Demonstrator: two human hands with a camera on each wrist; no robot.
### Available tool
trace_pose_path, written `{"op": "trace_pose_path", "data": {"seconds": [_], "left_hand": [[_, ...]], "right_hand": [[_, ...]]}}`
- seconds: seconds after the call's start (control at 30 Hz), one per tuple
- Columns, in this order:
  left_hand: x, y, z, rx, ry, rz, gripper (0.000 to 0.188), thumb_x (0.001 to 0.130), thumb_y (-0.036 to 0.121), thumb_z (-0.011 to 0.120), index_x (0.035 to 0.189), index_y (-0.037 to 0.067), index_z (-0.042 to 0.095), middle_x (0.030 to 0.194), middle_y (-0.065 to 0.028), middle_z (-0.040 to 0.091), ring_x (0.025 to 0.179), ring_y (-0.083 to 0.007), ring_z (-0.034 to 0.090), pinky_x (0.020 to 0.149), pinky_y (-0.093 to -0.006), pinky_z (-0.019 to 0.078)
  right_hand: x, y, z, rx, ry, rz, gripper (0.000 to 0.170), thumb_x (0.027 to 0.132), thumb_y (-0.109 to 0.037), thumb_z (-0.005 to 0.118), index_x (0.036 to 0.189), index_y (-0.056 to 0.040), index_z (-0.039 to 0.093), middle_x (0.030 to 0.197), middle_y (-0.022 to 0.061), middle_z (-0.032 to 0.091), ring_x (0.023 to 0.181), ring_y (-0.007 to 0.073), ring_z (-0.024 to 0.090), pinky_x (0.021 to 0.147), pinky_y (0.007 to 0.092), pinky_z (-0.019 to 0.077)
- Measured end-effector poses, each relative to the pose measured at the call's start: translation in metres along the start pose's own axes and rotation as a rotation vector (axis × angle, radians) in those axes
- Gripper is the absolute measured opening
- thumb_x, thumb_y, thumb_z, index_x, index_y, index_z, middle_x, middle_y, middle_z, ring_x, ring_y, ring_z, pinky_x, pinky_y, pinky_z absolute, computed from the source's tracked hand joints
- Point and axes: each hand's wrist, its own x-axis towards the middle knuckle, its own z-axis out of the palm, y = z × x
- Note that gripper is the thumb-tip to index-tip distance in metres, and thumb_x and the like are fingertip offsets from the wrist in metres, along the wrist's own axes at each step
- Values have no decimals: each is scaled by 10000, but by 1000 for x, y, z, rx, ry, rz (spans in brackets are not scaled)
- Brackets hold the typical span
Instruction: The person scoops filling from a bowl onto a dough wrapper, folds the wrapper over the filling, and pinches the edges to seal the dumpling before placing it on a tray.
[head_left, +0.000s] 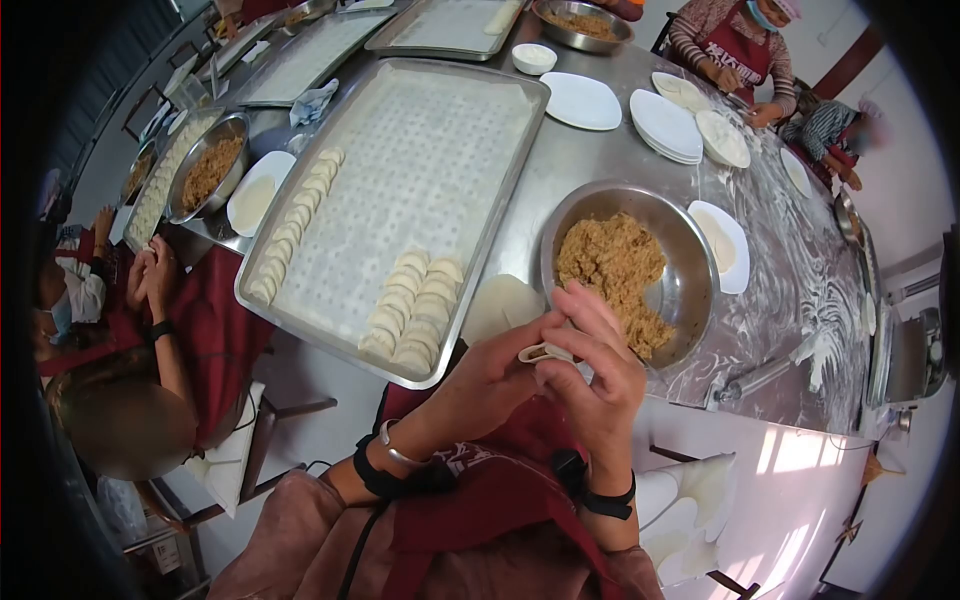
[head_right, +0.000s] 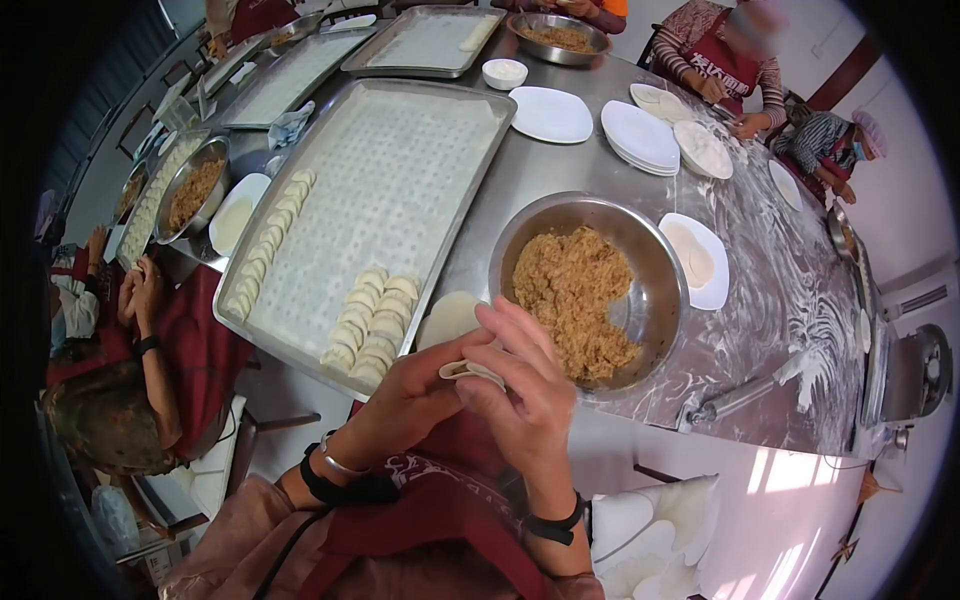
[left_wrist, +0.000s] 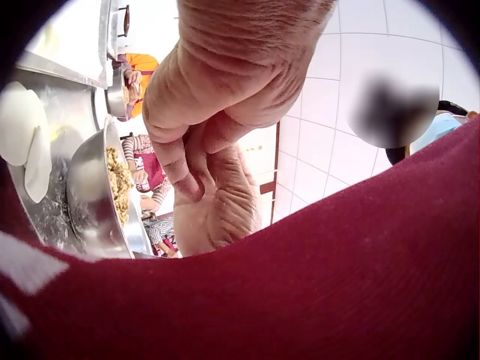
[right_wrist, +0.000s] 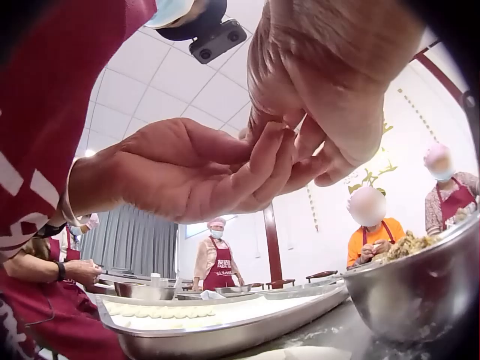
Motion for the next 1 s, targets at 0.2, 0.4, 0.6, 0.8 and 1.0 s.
{"op": "trace_pose_path", "data": {"seconds": [0.2, 0.4, 0.6, 0.8, 1.0], "left_hand": [[-2, -1, 1, -276, 51, -100, 541, 950, 69, 604, 1447, -6, 404, 1254, -106, 605, 1077, -131, 602, 888, -267, 513], [-3, -4, 0, -51, 23, 7, 543, 951, -29, 483, 1476, 7, 347, 1092, -109, 643, 892, -137, 662, 764, -273, 548], [-2, -2, -4, -32, -36, -35, 555, 950, -17, 490, 1483, 22, 341, 1014, -91, 650, 783, -118, 650, 717, -273, 539], [-3, 1, -4, -35, -60, -49, 548, 945, 1, 514, 1470, 33, 360, 986, -71, 649, 755, -106, 641, 696, -265, 533], [-3, -4, -1, -83, 2, -32, 554, 940, 6, 508, 1471, 25, 354, 978, -74, 647, 819, -113, 640, 741, -272, 528]], "right_hand": [[-7, 4, 8, 152, 94, 69, 169, 715, -4, 761, 869, -16, 693, 1163, 160, 686, 1193, 362, 586, 961, 428, 479], [-4, 2, 13, 48, 92, 6, 150, 724, 0, 755, 856, -17, 687, 1144, 151, 693, 1151, 361, 608, 952, 423, 487], [-3, 1, 10, -60, 49, -80, 198, 689, -14, 774, 874, -20, 702, 1157, 147, 690, 1157, 361, 605, 943, 420, 494], [2, -8, 4, 7, -35, 32, 214, 673, -9, 782, 871, -21, 702, 1174, 142, 685, 1192, 370, 585, 914, 412, 504], [-6, -2, 11, 45, 63, 23, 160, 702, 6, 767, 837, -16, 685, 1135, 143, 696, 1159, 362, 604, 901, 399, 507]]}}
